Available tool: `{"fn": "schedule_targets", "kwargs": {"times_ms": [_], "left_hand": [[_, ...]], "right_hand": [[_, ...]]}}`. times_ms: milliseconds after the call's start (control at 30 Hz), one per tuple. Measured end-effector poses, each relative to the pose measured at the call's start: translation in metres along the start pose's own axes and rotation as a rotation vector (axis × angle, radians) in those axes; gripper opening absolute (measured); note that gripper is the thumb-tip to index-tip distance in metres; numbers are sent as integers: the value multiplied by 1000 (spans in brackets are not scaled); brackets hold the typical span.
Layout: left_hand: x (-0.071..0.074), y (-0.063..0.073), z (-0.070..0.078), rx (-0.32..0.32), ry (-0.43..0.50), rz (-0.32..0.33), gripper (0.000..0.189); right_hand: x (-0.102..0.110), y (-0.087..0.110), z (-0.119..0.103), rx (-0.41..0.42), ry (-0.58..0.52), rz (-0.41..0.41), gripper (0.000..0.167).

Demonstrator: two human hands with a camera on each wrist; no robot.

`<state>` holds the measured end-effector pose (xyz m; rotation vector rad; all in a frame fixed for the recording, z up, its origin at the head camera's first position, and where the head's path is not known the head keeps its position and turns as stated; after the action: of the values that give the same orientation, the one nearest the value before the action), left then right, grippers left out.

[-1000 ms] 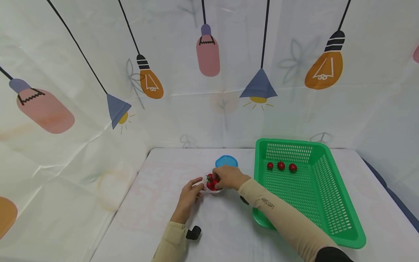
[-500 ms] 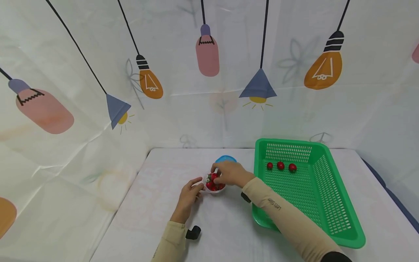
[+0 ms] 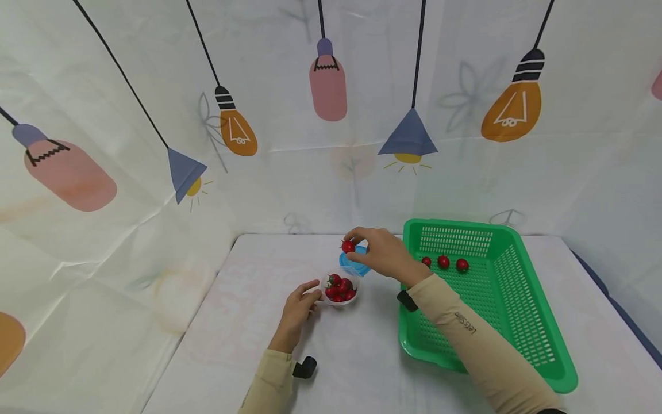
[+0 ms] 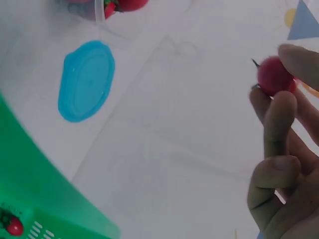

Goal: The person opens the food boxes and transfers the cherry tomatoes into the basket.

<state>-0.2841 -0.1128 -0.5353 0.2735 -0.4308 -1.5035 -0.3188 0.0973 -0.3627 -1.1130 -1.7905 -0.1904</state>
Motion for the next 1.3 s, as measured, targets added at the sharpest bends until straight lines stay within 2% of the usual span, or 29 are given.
{"fn": "schedule_targets", "kwargs": {"times_ms": [133, 267, 400, 533, 700, 933, 1300], "left_hand": [[0, 0, 1, -7, -7, 6, 37], [0, -1, 2, -6, -11, 7, 37], [-1, 0, 2, 0, -13, 6, 38], [0, 1, 3, 6, -17, 9, 39], [-1, 1, 3, 9, -16, 3, 39], [-3, -2, 1, 6, -18, -4, 38], [1, 0, 0, 1, -16, -2, 42]], "right_hand": [[22, 6, 1, 30, 24, 118, 40], [43, 15, 4, 36, 2, 204, 39], [63, 27, 12, 25, 2, 260, 40], [80, 39, 24, 1, 60, 301, 41], [89, 57, 41, -1, 102, 302, 40], [89, 93, 77, -117, 114, 265, 39], [96, 143, 131, -168, 189, 247, 37]]}}
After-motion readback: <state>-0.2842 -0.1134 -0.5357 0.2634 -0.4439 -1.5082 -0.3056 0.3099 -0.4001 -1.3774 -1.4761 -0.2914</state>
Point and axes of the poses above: each hand's wrist, its own y-axis away from the middle knuckle, its own x-axis out of the back of the hand, z = x × y, the point moved 9 cm from there along -y, towards the middle knuckle, and after that the axes turned 14 degrees about x, right-handed, at the moved point
